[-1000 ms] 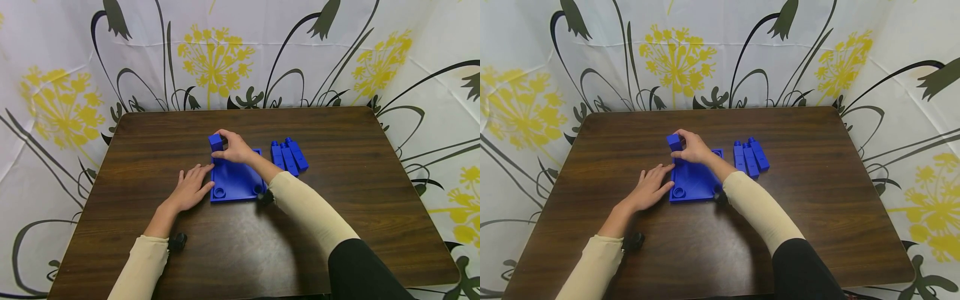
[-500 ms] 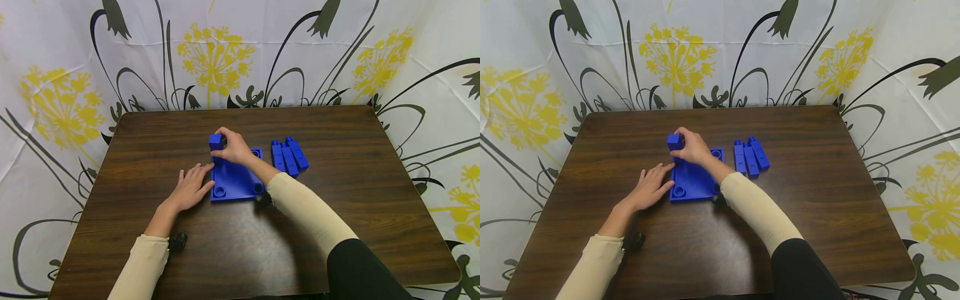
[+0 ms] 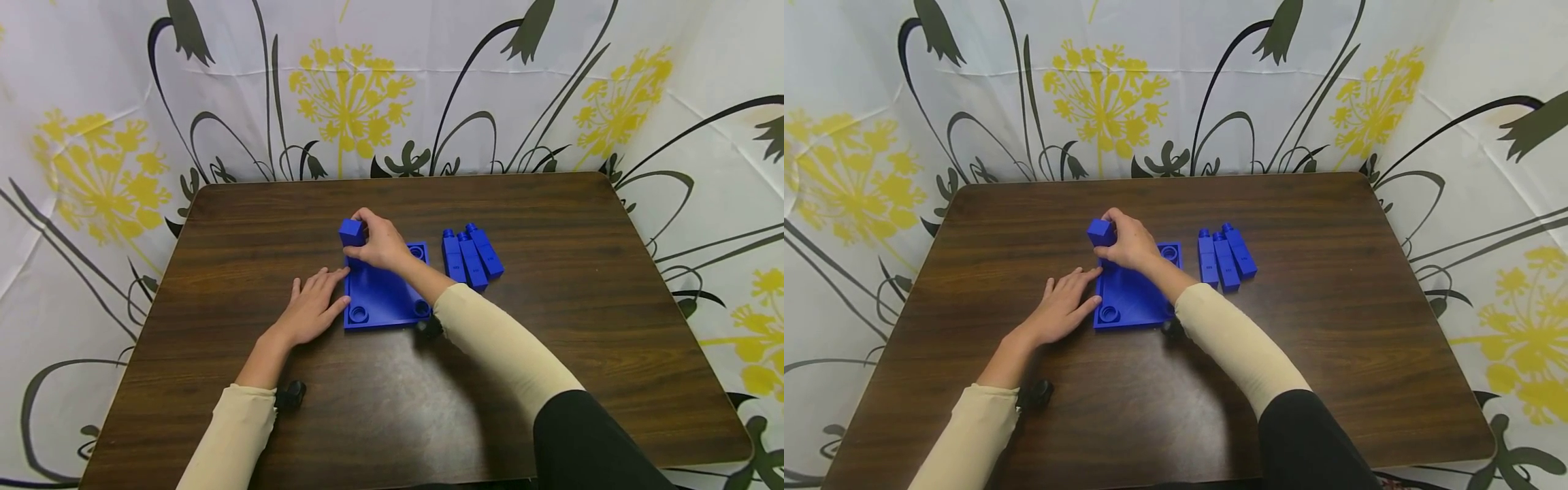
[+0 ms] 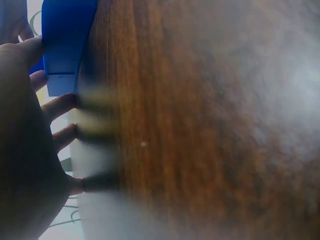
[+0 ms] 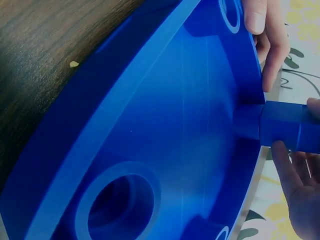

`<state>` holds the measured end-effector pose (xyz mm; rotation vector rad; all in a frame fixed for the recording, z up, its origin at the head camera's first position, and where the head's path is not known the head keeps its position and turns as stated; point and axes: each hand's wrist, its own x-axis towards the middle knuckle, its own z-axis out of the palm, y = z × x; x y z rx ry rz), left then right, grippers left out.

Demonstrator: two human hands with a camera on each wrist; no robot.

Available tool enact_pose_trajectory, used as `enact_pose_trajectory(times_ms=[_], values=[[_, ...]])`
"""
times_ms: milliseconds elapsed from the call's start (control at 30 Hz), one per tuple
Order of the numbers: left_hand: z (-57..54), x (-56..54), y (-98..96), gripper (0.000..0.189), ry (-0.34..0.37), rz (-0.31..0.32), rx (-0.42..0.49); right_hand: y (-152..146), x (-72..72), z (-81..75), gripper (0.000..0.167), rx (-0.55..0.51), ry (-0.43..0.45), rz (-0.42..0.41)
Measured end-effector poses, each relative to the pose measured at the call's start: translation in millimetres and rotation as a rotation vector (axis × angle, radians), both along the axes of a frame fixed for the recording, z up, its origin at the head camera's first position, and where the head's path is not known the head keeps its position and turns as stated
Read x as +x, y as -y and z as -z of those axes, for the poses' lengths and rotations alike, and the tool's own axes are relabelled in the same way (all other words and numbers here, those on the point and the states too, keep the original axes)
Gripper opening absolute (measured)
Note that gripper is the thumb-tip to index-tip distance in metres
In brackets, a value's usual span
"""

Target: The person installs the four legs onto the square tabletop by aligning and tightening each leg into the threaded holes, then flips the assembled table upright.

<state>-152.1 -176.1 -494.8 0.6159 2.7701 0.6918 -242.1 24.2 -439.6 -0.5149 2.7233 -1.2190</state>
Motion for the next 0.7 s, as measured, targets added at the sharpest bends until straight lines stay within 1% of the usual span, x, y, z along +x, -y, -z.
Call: enact_pose_trajectory(times_ms=[133,233,333,567,700], values=[[0.4,0.1,0.4,0.061,0.002,0.000,0.002,-1.2,0.0,-0.7,0.051,0.016,-0.019,-0.030],[0.7,-0.4,0.3,0.060,0.002,-0.002,0.001,-3.7,-0.1,-1.5,0.056,0.034,-0.026,-0.064],[0.9,-0.6,0.3,0.060,0.002,-0.002,0.004,-7.9,-3.1,-1.0,0.061,0.006,-0.016,-0.116],[1.5,-1.1,0.4,0.059,-0.019,-0.002,0.028,-17.4,-10.1,-2.3,0.069,-0.189,0.087,-0.275],[1.8,-0.9,0.7,0.059,-0.017,-0.002,0.025,-19.1,-12.9,0.0,0.070,-0.298,0.149,-0.364]])
